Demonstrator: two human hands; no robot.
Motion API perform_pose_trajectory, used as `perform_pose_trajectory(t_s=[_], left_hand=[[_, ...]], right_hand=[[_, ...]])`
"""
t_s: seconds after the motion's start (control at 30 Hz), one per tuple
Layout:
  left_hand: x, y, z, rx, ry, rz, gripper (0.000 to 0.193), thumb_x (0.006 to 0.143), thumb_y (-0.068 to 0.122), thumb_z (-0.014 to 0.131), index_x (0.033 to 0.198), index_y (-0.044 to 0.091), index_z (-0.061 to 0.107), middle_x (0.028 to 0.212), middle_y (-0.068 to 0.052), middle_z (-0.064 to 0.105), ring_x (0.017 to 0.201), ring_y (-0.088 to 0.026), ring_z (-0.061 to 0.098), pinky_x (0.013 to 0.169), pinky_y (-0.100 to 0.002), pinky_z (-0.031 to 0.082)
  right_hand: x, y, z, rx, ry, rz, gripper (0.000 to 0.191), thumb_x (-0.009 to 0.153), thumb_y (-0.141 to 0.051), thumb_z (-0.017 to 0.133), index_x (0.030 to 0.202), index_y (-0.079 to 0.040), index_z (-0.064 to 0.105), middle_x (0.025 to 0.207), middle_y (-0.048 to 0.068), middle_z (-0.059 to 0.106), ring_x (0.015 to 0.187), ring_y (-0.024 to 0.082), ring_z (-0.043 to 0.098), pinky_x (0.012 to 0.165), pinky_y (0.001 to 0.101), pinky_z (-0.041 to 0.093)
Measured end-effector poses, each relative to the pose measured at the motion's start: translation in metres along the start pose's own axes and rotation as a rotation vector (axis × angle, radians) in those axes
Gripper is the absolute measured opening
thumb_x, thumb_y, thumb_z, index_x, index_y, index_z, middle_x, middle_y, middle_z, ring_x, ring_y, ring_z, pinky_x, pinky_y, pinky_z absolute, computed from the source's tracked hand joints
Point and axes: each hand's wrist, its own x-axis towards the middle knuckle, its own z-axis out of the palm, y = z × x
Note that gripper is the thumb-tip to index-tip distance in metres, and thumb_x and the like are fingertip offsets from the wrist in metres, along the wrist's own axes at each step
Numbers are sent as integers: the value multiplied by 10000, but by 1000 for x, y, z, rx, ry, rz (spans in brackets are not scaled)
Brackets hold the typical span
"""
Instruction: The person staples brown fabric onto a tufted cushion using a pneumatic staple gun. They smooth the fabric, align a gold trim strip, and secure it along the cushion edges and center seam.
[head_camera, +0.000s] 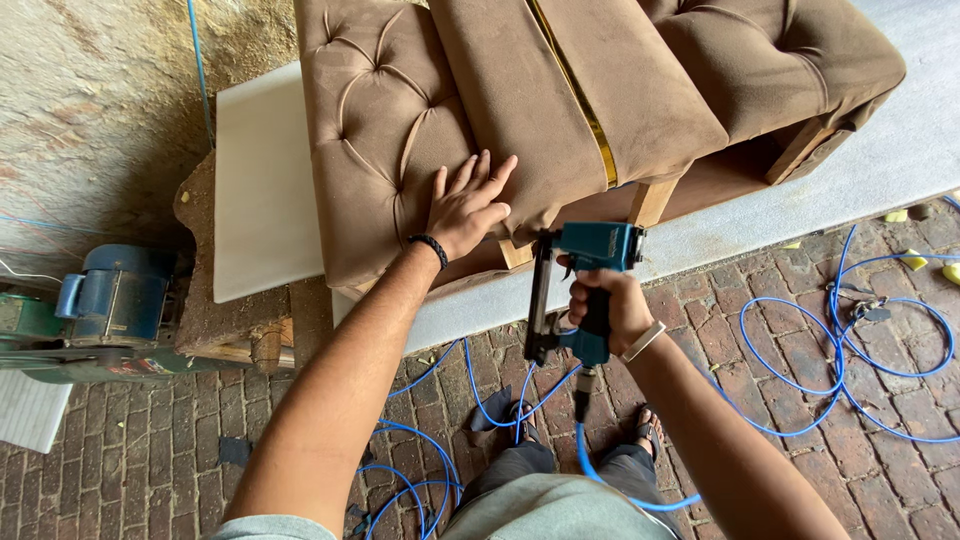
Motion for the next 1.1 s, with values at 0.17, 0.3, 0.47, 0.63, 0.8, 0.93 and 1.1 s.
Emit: perform_pose_trajectory(t_s=[0.17, 0.3, 0.47, 0.63, 0.8, 0.93, 1.1], left_hand=[[-2, -3, 6, 59, 29, 34, 716, 958, 394, 416, 1638, 356, 196, 1703, -196, 215, 1585, -325, 162, 1213, -633, -67], [-2, -6, 10, 81, 34, 31, 736, 936, 375, 431, 1629, 345, 187, 1692, -189, 222, 1573, -321, 170, 1203, -633, -65], [0, -11, 14, 29, 17, 11, 713, 955, 331, 405, 1637, 368, 198, 1713, -167, 215, 1586, -318, 163, 1215, -632, -85], [-2, -12, 15, 42, 27, 32, 729, 944, 334, 413, 1638, 355, 189, 1710, -165, 223, 1589, -317, 166, 1211, -640, -84], [-5, -11, 16, 23, 23, 28, 738, 931, 330, 421, 1632, 351, 193, 1705, -165, 221, 1588, -317, 154, 1202, -643, -97], [-4, -9, 15, 28, 19, 15, 715, 946, 324, 394, 1634, 357, 200, 1715, -158, 217, 1591, -312, 150, 1209, -641, -100], [-2, -7, 13, 61, 4, 20, 709, 956, 326, 380, 1639, 351, 191, 1713, -174, 198, 1587, -315, 151, 1203, -640, -91]], right_hand=[[12, -8, 6, 165, -51, 145, 347, 795, -229, 616, 1088, -45, 648, 613, -38, 449, 532, 120, 438, 539, 306, 427], [13, -4, 1, 194, -165, 160, 351, 816, -225, 630, 1101, -19, 614, 642, -41, 451, 549, 118, 434, 550, 302, 419], [15, 0, -7, 250, -188, 132, 414, 810, -246, 626, 1150, -10, 632, 619, -58, 435, 526, 101, 415, 534, 288, 414], [25, -4, -11, 246, -158, 209, 412, 777, -246, 619, 1127, -29, 629, 604, -59, 443, 522, 101, 436, 530, 286, 432], [31, -14, -17, 194, -148, 203, 341, 804, -214, 636, 1052, 19, 619, 620, -46, 481, 522, 94, 457, 529, 272, 437], [31, -15, -21, 184, -149, 235, 343, 785, -217, 647, 1039, 14, 632, 605, -48, 497, 510, 92, 479, 516, 268, 458], [26, 10, -15, 639, -374, 197, 434, 804, -199, 709, 1158, 42, 636, 615, -36, 586, 499, 85, 560, 522, 232, 528]])
